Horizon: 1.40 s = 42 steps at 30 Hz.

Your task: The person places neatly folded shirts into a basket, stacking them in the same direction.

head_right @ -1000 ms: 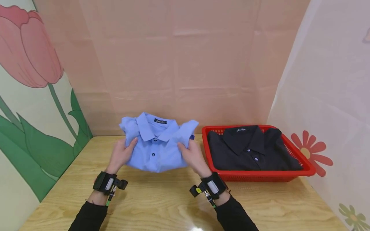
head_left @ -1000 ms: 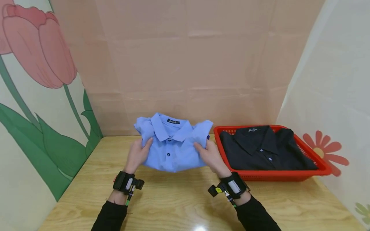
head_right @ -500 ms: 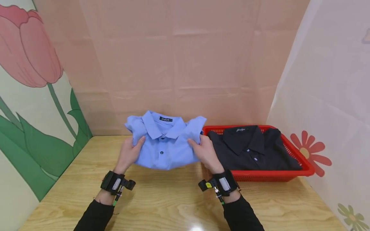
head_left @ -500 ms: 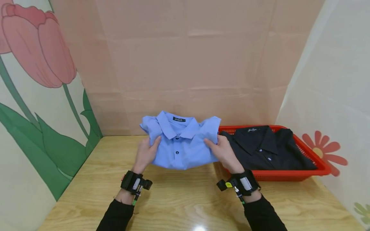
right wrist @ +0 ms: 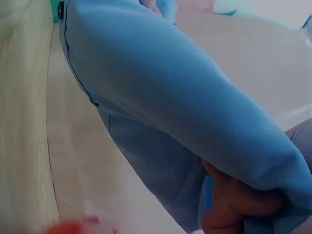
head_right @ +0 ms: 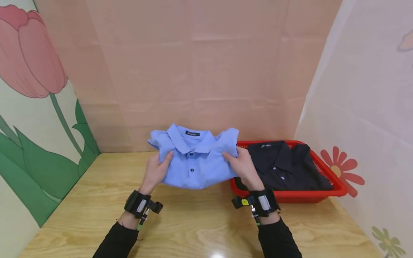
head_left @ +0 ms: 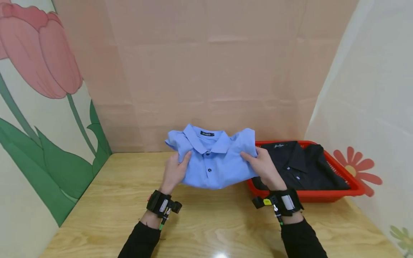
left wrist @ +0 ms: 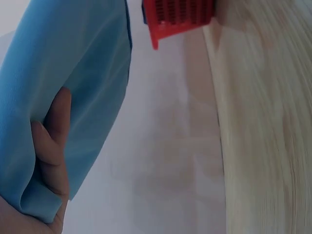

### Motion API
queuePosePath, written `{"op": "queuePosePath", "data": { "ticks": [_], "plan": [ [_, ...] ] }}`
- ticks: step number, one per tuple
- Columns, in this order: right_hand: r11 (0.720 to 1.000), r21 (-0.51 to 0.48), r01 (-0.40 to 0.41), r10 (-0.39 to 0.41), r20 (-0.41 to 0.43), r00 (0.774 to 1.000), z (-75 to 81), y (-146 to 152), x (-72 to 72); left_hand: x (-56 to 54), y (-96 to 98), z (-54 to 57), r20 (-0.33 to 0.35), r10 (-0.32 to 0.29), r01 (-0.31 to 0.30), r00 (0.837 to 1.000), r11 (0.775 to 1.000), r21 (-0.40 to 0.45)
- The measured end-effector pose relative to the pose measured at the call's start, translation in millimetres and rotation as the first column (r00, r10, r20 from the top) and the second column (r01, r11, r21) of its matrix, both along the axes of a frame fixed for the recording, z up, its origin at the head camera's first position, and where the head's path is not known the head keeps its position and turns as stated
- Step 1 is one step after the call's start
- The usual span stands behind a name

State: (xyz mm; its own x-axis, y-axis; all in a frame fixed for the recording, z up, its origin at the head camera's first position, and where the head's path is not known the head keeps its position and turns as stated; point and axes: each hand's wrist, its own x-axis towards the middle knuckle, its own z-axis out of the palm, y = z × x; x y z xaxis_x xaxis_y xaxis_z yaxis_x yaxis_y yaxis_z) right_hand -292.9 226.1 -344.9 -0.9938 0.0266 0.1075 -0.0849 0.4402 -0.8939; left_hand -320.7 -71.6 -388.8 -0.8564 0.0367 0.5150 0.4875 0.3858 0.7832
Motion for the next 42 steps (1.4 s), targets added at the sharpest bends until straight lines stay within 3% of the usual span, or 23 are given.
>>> {"op": "queuePosePath", "data": {
  "ticks": [11, 16, 20, 28, 36, 42],
  "plan": [
    [0.996, 0.041, -0.081, 0.079, 0.041, 0.996, 6.0, 47, 2.5, 5.3, 36.9, 0.7, -0.019, -0.074, 0.075, 0.997, 0.997, 0.025],
    [0.996, 0.062, -0.071, 0.07, 0.03, 0.997, 4.7, 70, 3.6, 8.3, 58.2, 3.9, 0.016, -0.121, 0.12, 0.993, 0.993, 0.018],
    [0.997, 0.075, -0.031, 0.03, 0.024, 0.999, 3.1, 87, 7.5, 9.6, 73.1, 3.5, 0.058, -0.184, 0.184, 0.981, 0.983, 0.008],
    [0.993, 0.064, 0.101, -0.1, -0.016, 0.995, 5.4, 110, 9.0, 11.3, 100.2, 6.6, 0.089, -0.243, 0.239, 0.966, 0.97, 0.055],
    [0.964, 0.064, 0.259, -0.252, -0.102, 0.962, 5.0, 135, 11.1, 11.9, 132.0, 8.0, 0.111, -0.3, 0.29, 0.947, 0.952, 0.098],
    [0.949, -0.017, 0.315, -0.315, -0.049, 0.948, -0.2, 150, 11.3, 11.0, 147.9, 1.2, 0.132, -0.333, 0.317, 0.934, 0.94, 0.128]
  ]
}}
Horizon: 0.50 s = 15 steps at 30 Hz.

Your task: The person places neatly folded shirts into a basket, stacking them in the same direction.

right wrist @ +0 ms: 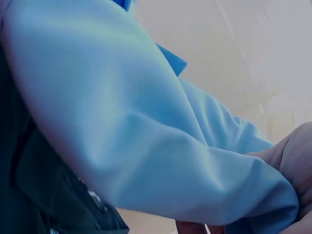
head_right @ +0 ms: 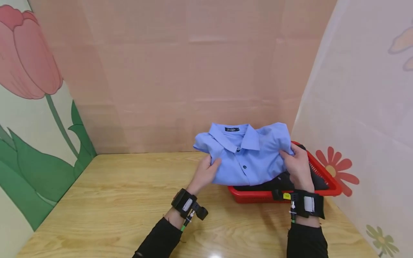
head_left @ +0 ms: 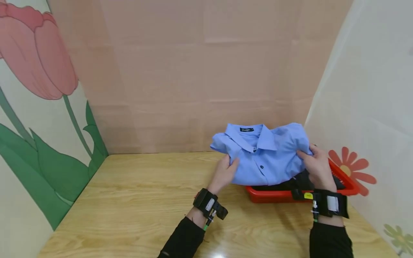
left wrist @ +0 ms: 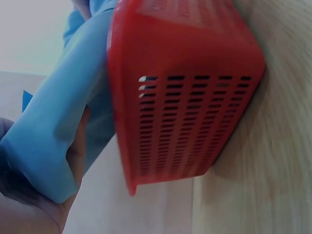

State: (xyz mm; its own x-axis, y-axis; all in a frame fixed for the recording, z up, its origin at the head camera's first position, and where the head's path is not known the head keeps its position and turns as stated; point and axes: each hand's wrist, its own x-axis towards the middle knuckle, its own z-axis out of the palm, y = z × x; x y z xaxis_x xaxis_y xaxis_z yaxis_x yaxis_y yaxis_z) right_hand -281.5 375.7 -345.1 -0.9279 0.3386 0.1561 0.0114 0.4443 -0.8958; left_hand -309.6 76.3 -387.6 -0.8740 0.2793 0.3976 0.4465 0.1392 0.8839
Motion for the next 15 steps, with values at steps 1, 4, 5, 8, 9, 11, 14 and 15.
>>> {"op": "queuePosePath", "data": {
  "ticks": [1, 4, 5, 8, 9, 11, 14, 15],
  "plan": [
    [1.0, -0.003, 0.014, -0.014, 0.006, 1.0, 1.0, -1, 0.7, -0.6, -0.7, -0.9, 0.004, -0.01, 0.01, 1.0, 1.0, 0.003],
    [0.998, -0.002, 0.065, -0.065, -0.003, 0.998, 0.2, 2, -1.0, -1.2, 4.1, -2.8, 0.012, -0.028, 0.028, 1.0, 1.0, -0.005],
    [0.996, 0.001, 0.085, -0.085, -0.009, 0.996, -0.1, 4, -1.7, -1.3, 5.8, -2.7, 0.018, -0.032, 0.032, 0.999, 0.999, -0.012],
    [0.988, -0.002, 0.156, -0.156, -0.03, 0.987, -1.3, 8, -2.5, -1.5, 12.1, -1.5, 0.042, -0.032, 0.033, 0.999, 0.999, -0.03],
    [0.985, -0.007, 0.173, -0.173, -0.03, 0.984, -1.9, 10, -2.5, -1.5, 14.6, -0.9, 0.048, -0.032, 0.034, 0.998, 0.999, -0.036],
    [0.977, -0.029, 0.211, -0.212, -0.026, 0.977, -3.0, 14, -3.0, -1.1, 19.8, 0.3, 0.069, -0.038, 0.041, 0.997, 0.998, -0.044],
    [0.963, -0.062, 0.262, -0.263, -0.009, 0.965, -3.9, 21, -3.6, 0.2, 28.2, 2.3, 0.098, -0.046, 0.054, 0.994, 0.995, -0.08],
    [0.958, -0.07, 0.279, -0.28, -0.006, 0.96, -4.3, 23, -3.9, 0.8, 30.7, 2.9, 0.109, -0.054, 0.064, 0.993, 0.994, -0.09]
  ]
}}
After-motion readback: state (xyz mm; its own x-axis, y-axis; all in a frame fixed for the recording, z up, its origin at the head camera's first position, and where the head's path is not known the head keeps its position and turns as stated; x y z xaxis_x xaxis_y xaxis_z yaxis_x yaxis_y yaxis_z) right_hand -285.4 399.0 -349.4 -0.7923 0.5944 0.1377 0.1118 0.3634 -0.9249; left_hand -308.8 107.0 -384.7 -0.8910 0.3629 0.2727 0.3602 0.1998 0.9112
